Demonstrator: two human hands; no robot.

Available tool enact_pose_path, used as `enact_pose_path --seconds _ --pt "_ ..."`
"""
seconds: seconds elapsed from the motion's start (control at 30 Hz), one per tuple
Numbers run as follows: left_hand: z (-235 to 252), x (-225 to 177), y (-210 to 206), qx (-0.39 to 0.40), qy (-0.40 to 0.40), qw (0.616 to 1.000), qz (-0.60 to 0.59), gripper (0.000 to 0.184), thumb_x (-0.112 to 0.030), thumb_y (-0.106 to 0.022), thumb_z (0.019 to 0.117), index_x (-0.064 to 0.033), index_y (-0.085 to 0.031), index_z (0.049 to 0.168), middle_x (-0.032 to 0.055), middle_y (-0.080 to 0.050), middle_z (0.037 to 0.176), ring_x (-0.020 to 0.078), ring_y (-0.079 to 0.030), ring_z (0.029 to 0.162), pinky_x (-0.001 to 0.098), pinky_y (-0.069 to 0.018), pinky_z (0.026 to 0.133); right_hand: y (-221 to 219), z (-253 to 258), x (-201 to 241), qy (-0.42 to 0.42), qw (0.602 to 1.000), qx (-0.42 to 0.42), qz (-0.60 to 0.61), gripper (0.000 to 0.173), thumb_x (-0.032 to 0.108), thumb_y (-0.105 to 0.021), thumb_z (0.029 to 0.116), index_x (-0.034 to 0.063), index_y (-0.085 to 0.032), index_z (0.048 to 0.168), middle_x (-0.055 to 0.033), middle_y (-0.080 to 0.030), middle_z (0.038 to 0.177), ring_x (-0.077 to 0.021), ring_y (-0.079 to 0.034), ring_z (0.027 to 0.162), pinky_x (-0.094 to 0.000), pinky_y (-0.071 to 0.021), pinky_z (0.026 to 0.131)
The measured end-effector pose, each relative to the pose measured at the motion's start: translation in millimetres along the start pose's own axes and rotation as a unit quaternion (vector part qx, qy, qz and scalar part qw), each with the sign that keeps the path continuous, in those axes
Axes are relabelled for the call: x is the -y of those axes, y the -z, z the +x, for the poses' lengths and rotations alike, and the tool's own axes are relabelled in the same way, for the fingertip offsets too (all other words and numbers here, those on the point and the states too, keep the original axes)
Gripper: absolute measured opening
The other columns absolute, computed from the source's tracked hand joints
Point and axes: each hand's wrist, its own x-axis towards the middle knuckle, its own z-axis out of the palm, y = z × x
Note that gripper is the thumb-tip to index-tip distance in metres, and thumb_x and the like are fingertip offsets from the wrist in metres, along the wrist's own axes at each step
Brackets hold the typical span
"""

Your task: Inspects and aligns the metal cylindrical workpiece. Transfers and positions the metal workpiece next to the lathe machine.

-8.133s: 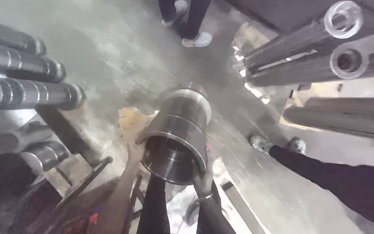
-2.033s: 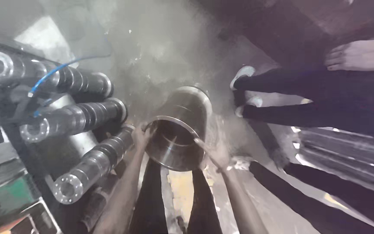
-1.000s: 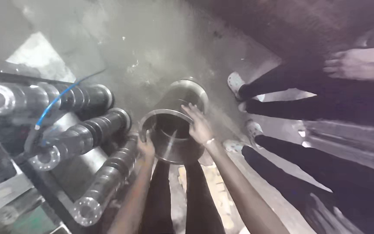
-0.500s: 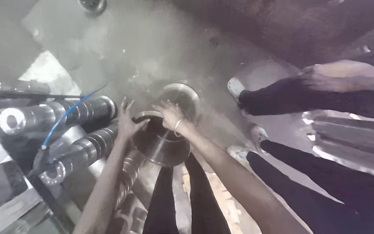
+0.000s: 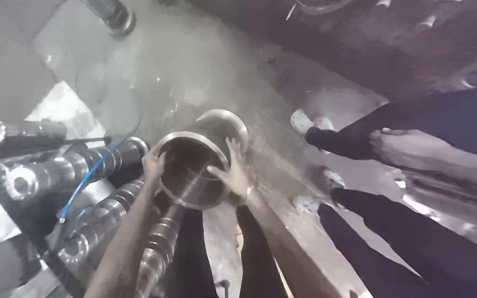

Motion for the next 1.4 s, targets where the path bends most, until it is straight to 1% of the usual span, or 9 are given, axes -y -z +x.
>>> enact_pose_path --seconds 0.07,0.17,0.33,0.53,0.63,0.8,0.97,1.17,1.4 --pt "10.6 -8.3 3.8 -0.014 0.038 0.999 -0.005 0.033 -0.023 -0.069 0.0974 -0.001 -0.069 0.123 0.0181 -0.073 0.11 0.0284 -0.071 0.104 0.0511 -0.0538 0.097 -29.5 -23.8 -16.9 -0.016 0.995 -0.067 0.067 0.102 0.044 -0.08 0.0843 0.0137 -0.025 0.164 -0.0149 -0.016 0.171 -0.0301 -0.017 0.158 -0.0466 -0.0278 0.127" --pt "38.1 -18.6 4.3 -0.037 0.071 0.997 -0.023 0.042 -0.036 -0.07 0.0977 0.0022 -0.069 0.114 0.0166 -0.072 0.097 0.0243 -0.071 0.089 0.0483 -0.0568 0.088 -65.0 -11.4 -10.5 0.005 0.977 -0.197 0.087 0.085 0.008 -0.071 0.0851 0.0097 -0.033 0.161 -0.0185 -0.026 0.168 -0.0344 -0.027 0.155 -0.0475 -0.0345 0.123" --pt "69.9 -34.0 10.1 -0.044 0.132 0.99 0.002 0.053 -0.047 -0.068 0.0972 0.0042 -0.067 0.112 0.0188 -0.071 0.097 0.0288 -0.07 0.091 0.0513 -0.0549 0.089 -72.5 50.4 22.2 0.019 0.953 -0.295 0.07 0.089 -0.008 -0.062 0.0701 0.0083 -0.044 0.155 -0.0198 -0.036 0.163 -0.0357 -0.031 0.153 -0.0506 -0.0325 0.124" --pt "85.7 -54.6 4.4 -0.056 0.183 0.982 -0.004 0.057 -0.048 -0.064 0.0995 0.0042 -0.065 0.121 0.0213 -0.071 0.103 0.0331 -0.069 0.097 0.054 -0.0544 0.091 -15.6 112.2 53.4 0.007 0.973 -0.225 0.044 0.088 -0.008 -0.066 0.0756 0.0257 -0.046 0.155 -0.0122 -0.043 0.16 -0.0326 -0.039 0.149 -0.051 -0.0359 0.121" --pt "94.3 -81.5 0.6 -0.058 0.207 0.977 0.003 0.059 -0.047 -0.062 0.101 0.0029 -0.061 0.132 0.024 -0.068 0.119 0.0359 -0.066 0.114 0.0548 -0.0494 0.102 14.0 142.8 62.1 0.007 0.982 -0.183 0.048 0.089 -0.006 -0.069 0.0785 0.0308 -0.044 0.156 -0.0115 -0.043 0.161 -0.034 -0.04 0.148 -0.0557 -0.0365 0.119" --pt "93.3 -145.4 -25.3 -0.061 0.245 0.967 0.024 0.055 -0.046 -0.059 0.1029 0.0046 -0.064 0.126 0.0253 -0.068 0.118 0.0368 -0.066 0.114 0.0539 -0.0502 0.101 77.7 175.7 46.9 -0.006 0.99 -0.139 0.032 0.082 0.0 -0.07 0.0835 0.0258 -0.043 0.156 -0.0128 -0.051 0.154 -0.0393 -0.054 0.134 -0.0648 -0.0482 0.102" --pt "82.2 -227.9 -80.9 -0.071 0.25 0.966 0.004 0.052 -0.042 -0.056 0.1049 -0.0005 -0.059 0.136 0.0238 -0.069 0.121 0.037 -0.067 0.114 0.055 -0.0518 0.1 161.5 228.7 -14.7 -0.013 0.994 -0.109 0.018 0.09 -0.005 -0.068 0.0801 0.0257 -0.038 0.159 -0.0154 -0.058 0.145 -0.0381 -0.058 0.131 -0.0641 -0.0483 0.104" --pt "73.2 -227.0 -79.8 -0.061 0.264 0.962 0.019 0.056 -0.044 -0.053 0.1063 -0.0006 -0.056 0.141 0.024 -0.067 0.125 0.0375 -0.065 0.118 0.0557 -0.0505 0.103 157.3 230.6 -16.6 -0.021 0.995 -0.096 -0.009 0.087 -0.003 -0.07 0.0798 0.0319 -0.043 0.155 -0.0097 -0.059 0.145 -0.038 -0.061 0.125 -0.0667 -0.0509 0.097" --pt "70.8 -227.0 -81.7 -0.068 0.187 0.98 -0.008 0.052 -0.035 -0.051 0.1082 0.0014 -0.052 0.146 0.0254 -0.062 0.137 0.038 -0.061 0.128 0.0542 -0.0463 0.11 177.5 228.9 9.0 -0.135 0.985 -0.051 -0.099 0.076 0.018 -0.069 0.0846 0.0234 -0.043 0.156 -0.0148 -0.066 0.133 -0.0349 -0.065 0.119 -0.0587 -0.0517 0.1"
